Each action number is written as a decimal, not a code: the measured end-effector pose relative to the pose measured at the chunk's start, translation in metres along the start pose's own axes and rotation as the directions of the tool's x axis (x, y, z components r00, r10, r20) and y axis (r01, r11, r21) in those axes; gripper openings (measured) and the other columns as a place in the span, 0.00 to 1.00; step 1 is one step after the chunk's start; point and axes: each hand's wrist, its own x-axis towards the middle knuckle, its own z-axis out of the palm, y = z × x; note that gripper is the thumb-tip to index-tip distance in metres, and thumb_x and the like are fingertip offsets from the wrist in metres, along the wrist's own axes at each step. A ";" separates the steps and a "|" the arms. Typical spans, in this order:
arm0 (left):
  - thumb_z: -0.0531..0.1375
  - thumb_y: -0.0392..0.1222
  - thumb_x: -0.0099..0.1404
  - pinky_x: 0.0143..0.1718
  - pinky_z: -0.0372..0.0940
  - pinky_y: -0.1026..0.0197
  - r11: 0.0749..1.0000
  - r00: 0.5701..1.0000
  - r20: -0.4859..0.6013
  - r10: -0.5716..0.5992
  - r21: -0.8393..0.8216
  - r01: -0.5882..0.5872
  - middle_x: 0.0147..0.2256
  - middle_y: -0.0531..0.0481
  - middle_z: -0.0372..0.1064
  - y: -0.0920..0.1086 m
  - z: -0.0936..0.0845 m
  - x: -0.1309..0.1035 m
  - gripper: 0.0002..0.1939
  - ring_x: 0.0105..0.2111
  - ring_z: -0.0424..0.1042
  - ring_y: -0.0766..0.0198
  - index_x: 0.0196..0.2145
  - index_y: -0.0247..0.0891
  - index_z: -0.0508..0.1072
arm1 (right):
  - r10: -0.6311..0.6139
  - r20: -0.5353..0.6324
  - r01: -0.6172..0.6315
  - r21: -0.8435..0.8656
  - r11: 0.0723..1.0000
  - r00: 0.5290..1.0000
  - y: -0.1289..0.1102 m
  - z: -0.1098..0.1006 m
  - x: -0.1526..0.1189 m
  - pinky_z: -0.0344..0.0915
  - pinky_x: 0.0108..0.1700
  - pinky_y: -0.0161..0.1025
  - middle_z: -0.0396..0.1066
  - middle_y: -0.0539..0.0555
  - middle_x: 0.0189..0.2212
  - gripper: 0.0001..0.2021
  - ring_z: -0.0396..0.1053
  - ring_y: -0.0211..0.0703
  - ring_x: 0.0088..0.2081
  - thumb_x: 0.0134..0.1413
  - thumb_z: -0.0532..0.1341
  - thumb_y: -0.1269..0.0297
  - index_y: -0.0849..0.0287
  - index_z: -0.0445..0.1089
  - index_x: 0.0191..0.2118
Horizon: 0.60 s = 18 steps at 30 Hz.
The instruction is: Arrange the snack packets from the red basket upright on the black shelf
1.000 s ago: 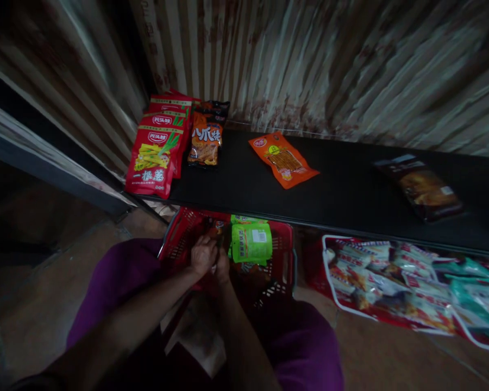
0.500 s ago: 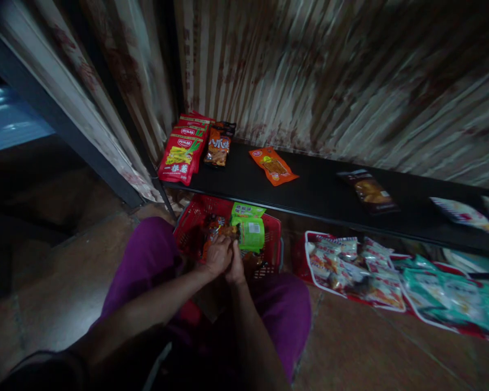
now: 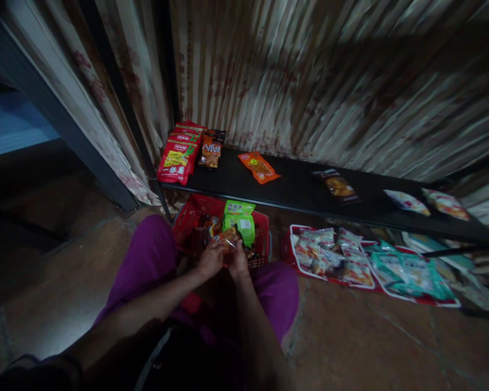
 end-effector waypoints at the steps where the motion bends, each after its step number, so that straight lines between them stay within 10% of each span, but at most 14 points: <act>1: 0.52 0.26 0.59 0.58 0.59 0.57 1.000 1.000 -0.008 -0.015 -0.003 0.015 0.50 0.45 0.69 -0.003 -0.002 0.000 0.17 0.53 0.64 0.61 0.41 0.37 0.75 | 0.024 0.003 -0.024 0.009 1.000 1.000 -0.002 -0.001 0.001 0.68 0.42 0.46 0.76 0.55 0.32 0.25 0.73 0.50 0.40 0.48 0.56 0.38 0.57 0.73 0.35; 9: 0.52 0.29 0.61 0.59 0.56 0.56 0.954 0.953 -0.086 -0.289 -0.114 0.279 0.49 0.40 0.68 -0.030 -0.014 -0.004 0.17 0.54 0.64 0.58 0.46 0.34 0.72 | 0.090 -0.142 -0.085 0.039 0.996 0.986 -0.013 -0.007 0.011 0.67 0.41 0.45 0.76 0.52 0.32 0.21 0.73 0.46 0.36 0.55 0.51 0.41 0.52 0.70 0.34; 18: 0.56 0.34 0.62 0.58 0.55 0.55 0.703 0.788 -0.022 -0.615 -0.469 0.535 0.51 0.36 0.67 -0.037 -0.026 0.011 0.16 0.55 0.64 0.55 0.49 0.35 0.68 | 0.117 -0.090 -0.096 0.206 0.974 0.989 -0.020 -0.003 0.016 0.68 0.34 0.42 0.76 0.49 0.29 0.18 0.73 0.43 0.31 0.56 0.53 0.44 0.52 0.71 0.35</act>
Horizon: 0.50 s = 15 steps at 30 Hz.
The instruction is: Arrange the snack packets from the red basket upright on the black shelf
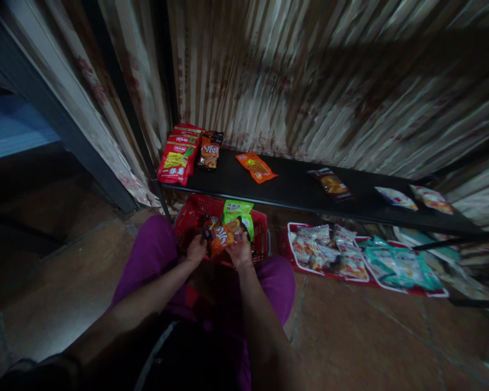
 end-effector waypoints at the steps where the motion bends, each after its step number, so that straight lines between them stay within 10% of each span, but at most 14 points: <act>1: 0.57 0.35 0.62 0.57 0.57 0.55 0.998 0.999 0.010 -0.037 -0.057 0.038 0.50 0.37 0.69 -0.001 0.000 0.000 0.14 0.54 0.66 0.54 0.47 0.36 0.69 | 0.001 -0.001 -0.001 0.011 1.000 1.000 0.000 0.001 0.001 0.68 0.34 0.41 0.76 0.49 0.28 0.19 0.73 0.43 0.31 0.57 0.53 0.44 0.52 0.71 0.34; 8: 0.61 0.41 0.60 0.34 0.71 0.57 0.850 0.966 0.125 -0.225 -0.459 0.258 0.34 0.43 0.73 -0.003 0.007 -0.005 0.10 0.28 0.75 0.62 0.38 0.34 0.70 | -0.047 -0.047 0.051 0.094 0.994 0.998 0.012 0.009 0.001 0.70 0.33 0.39 0.76 0.49 0.28 0.17 0.73 0.39 0.30 0.58 0.52 0.47 0.53 0.70 0.34; 15: 0.60 0.40 0.63 0.29 0.68 0.63 0.793 0.976 0.022 -0.216 -0.579 0.189 0.32 0.49 0.70 0.016 -0.010 0.031 0.09 0.26 0.70 0.70 0.40 0.33 0.70 | -0.073 -0.063 0.081 0.149 0.985 0.995 0.035 0.015 -0.012 0.72 0.41 0.35 0.74 0.46 0.24 0.06 0.74 0.35 0.30 0.56 0.58 0.62 0.53 0.69 0.29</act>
